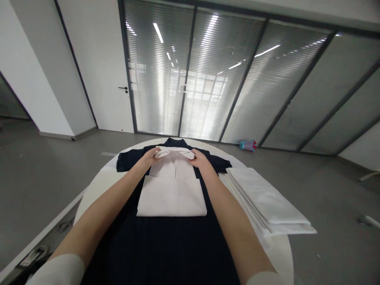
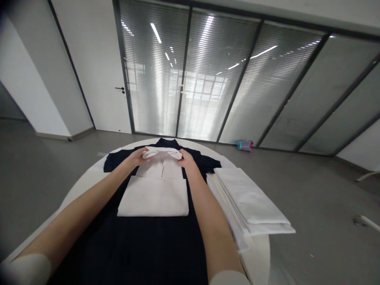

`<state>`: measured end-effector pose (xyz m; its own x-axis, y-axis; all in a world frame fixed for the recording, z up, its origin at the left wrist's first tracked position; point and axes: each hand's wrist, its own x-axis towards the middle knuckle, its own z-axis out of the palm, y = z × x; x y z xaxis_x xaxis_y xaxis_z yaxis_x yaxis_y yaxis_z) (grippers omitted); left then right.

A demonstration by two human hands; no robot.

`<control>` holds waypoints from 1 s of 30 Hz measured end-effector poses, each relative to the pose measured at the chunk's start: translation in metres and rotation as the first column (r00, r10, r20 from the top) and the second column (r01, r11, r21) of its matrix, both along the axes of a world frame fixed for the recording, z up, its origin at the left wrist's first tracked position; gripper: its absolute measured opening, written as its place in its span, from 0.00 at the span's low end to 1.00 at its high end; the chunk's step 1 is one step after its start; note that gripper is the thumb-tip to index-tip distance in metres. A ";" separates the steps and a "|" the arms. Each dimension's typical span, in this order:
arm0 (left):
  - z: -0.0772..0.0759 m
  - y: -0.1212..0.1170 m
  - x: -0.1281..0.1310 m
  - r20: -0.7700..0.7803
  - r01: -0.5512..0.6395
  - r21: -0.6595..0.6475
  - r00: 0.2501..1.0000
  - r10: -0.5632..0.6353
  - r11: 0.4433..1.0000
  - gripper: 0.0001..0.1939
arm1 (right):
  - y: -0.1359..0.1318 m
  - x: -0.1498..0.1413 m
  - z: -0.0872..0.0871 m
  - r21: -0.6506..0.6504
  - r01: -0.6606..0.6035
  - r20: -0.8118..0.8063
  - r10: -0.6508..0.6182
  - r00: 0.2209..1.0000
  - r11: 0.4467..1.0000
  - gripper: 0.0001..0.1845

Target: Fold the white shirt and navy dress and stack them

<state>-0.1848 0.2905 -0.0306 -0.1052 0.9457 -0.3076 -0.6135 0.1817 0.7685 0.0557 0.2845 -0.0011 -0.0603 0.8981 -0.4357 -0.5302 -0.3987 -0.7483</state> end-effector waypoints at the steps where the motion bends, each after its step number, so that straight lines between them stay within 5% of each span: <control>1: 0.000 -0.006 -0.001 0.011 0.053 -0.030 0.999 -0.053 0.998 0.10 | -0.005 0.001 -0.003 -0.011 -0.016 -0.016 0.016 1.000 1.000 0.09; 8: 0.004 -0.029 -0.006 0.112 0.295 -0.007 0.950 -0.293 0.955 0.06 | -0.016 0.007 -0.016 -0.060 -0.148 -0.043 0.146 0.988 0.987 0.08; 13: -0.002 -0.032 -0.008 0.005 0.420 0.101 0.906 -0.423 0.902 0.08 | -0.008 0.011 -0.028 0.041 -0.350 -0.048 0.352 0.935 0.936 0.12; 18: -0.011 -0.035 -0.017 -0.077 0.522 0.005 0.850 -0.520 0.853 0.09 | -0.006 0.020 -0.041 0.011 -0.376 0.128 0.372 0.920 0.927 0.11; 23: -0.016 -0.031 -0.021 -0.168 0.536 -0.053 0.827 -0.537 0.842 0.08 | -0.010 0.017 -0.041 0.034 -0.361 0.177 0.350 0.920 0.932 0.08; 30: -0.021 -0.041 -0.019 -0.242 0.537 0.021 0.821 -0.516 0.844 0.22 | -0.020 0.020 -0.036 0.038 -0.421 0.308 0.390 0.868 0.906 0.08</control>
